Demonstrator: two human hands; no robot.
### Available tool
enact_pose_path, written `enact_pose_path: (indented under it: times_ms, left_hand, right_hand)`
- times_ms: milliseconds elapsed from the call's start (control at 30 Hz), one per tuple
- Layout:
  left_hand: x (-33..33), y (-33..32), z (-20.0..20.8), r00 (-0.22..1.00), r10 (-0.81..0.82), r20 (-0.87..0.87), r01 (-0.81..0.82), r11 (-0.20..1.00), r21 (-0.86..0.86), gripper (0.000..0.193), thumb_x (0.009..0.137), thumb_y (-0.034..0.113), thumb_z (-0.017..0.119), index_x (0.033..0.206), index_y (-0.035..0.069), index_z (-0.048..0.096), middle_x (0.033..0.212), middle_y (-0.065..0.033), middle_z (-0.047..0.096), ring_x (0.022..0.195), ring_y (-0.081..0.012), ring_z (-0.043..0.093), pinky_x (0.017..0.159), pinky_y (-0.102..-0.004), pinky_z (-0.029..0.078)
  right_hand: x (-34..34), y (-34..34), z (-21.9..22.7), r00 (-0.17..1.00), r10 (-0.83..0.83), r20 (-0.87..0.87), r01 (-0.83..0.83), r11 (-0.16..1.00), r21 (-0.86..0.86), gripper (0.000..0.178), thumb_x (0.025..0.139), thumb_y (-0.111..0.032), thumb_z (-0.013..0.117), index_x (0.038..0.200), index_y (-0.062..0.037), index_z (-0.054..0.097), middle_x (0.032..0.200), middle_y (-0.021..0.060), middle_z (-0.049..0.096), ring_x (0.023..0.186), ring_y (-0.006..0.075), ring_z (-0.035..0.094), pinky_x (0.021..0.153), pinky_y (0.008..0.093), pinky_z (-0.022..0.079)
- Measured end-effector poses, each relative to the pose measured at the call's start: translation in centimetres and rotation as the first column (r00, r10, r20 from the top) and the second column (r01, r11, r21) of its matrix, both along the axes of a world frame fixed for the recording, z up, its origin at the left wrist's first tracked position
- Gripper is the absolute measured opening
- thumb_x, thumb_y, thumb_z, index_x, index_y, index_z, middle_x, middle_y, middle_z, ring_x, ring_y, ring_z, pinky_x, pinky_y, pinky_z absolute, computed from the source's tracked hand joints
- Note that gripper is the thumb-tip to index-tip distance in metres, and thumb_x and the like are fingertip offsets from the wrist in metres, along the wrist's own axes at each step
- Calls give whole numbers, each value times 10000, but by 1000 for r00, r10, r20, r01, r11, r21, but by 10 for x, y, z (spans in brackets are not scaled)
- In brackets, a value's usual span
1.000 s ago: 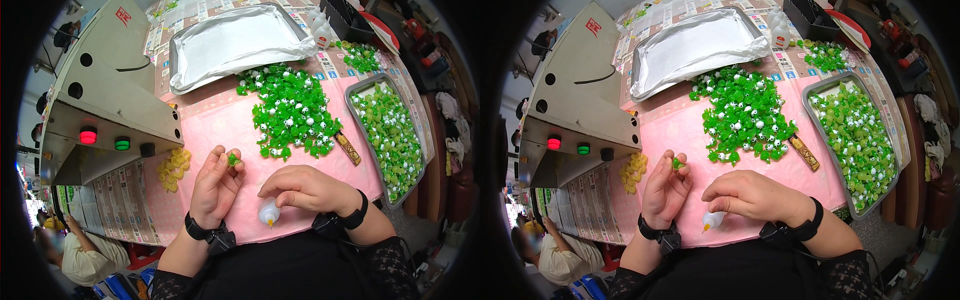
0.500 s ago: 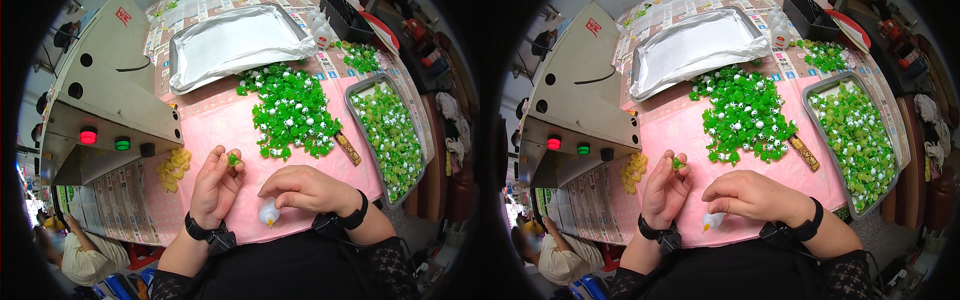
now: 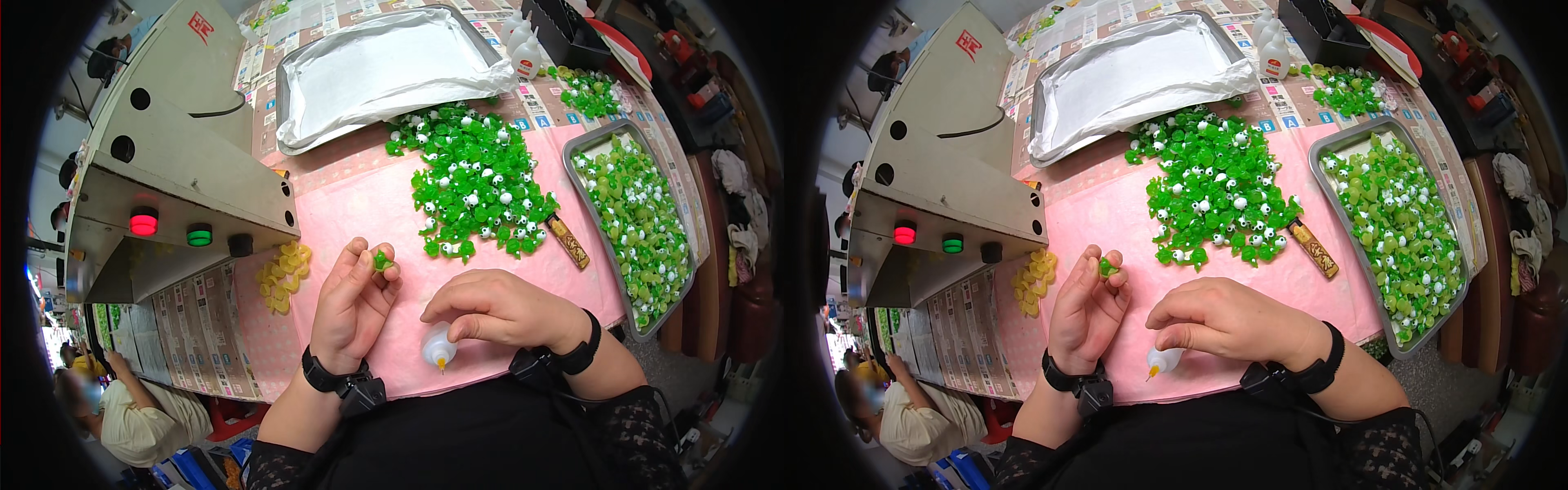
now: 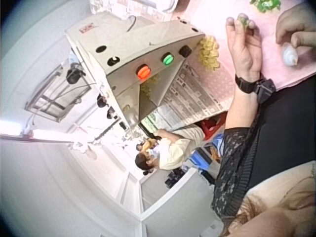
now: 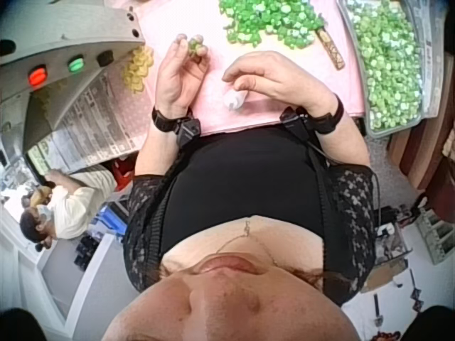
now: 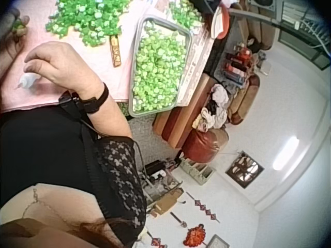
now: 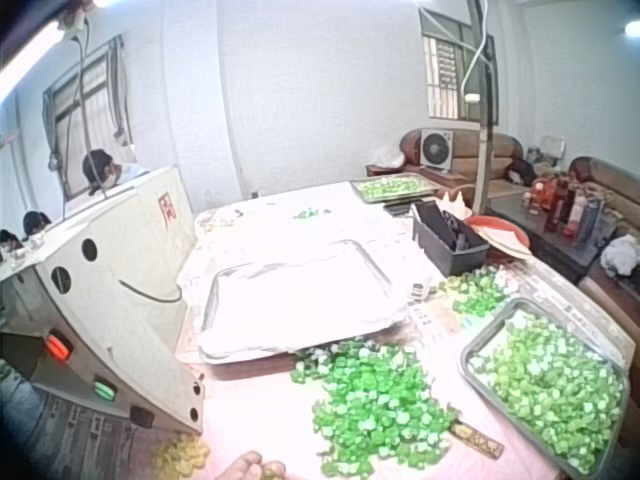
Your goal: The person assembles small green gummy candies by applying a small amount of white adhesive from a squeeze bottle onto a yellow plastic piece. They then attach a white candy eye to the adhesive and place the finished unit onto a pink work surface. The process is repeated continuously with multiple units.
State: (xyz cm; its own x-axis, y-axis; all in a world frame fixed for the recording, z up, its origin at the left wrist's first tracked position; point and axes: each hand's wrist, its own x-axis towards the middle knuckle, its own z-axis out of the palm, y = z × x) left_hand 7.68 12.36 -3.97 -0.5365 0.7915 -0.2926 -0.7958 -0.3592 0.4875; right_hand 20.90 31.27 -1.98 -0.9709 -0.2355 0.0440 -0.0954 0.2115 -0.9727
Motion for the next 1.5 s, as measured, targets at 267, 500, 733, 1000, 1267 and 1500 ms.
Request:
enact_pose_path:
  times_ms: [267, 500, 733, 1000, 1267, 1500]
  left_hand:
    - [2, 1, 1, 996, -49, -68, 48, 999, -19, 197, 975, 121, 556, 1146, 125, 459, 1073, -93, 564, 933, -159, 592, 844, -268, 500]
    - [13, 5, -1, 915, -313, -256, 292, 949, -117, 267, 974, 135, 567, 1191, 75, 423, 1057, -111, 637, 895, -143, 610, 823, -266, 497]
    - [16, 6, -2, 908, -313, -277, 271, 945, -181, 263, 975, 79, 540, 1197, 70, 400, 1103, -134, 641, 935, -156, 632, 807, -258, 520]
    - [23, 10, 13, 904, -246, -351, 141, 944, -297, 336, 971, 148, 560, 1270, 43, 447, 1141, -114, 593, 720, -96, 552, 654, -218, 500]
    - [15, 2, 10, 954, 41, -297, -89, 985, -148, 173, 977, 126, 557, 1137, 63, 532, 1005, -39, 567, 676, -41, 474, 631, -166, 422]
    - [13, 0, 13, 964, 95, -247, -126, 985, -114, 143, 965, 100, 568, 1103, 70, 544, 964, -33, 579, 695, -58, 492, 638, -169, 433]
  right_hand:
    - [1, 1, 1, 974, -192, -123, 186, 981, -57, 316, 845, -236, 708, 1066, -18, 652, 984, 105, 664, 867, 224, 639, 747, 333, 498]
    - [0, -8, 5, 879, -443, -174, 428, 896, -118, 192, 816, -111, 721, 981, -26, 671, 862, 64, 597, 677, 146, 558, 562, 276, 463]
    - [-3, -9, 3, 857, -392, -334, 435, 899, 60, 154, 779, -118, 711, 914, -52, 675, 832, 89, 579, 728, 238, 587, 626, 327, 479]
    - [4, 4, 5, 751, -547, -370, 600, 799, 36, 71, 789, -42, 689, 858, -52, 669, 867, 91, 602, 771, 228, 593, 663, 310, 479]
    - [77, 87, 57, 575, -625, -529, 812, 353, 465, 60, 800, -58, 700, 841, -30, 666, 830, 76, 601, 677, 175, 575, 599, 290, 472]
    - [81, 163, 99, 550, -723, -418, 781, 268, 564, 155, 792, -133, 724, 864, -2, 683, 816, 70, 631, 682, 134, 582, 631, 276, 472]
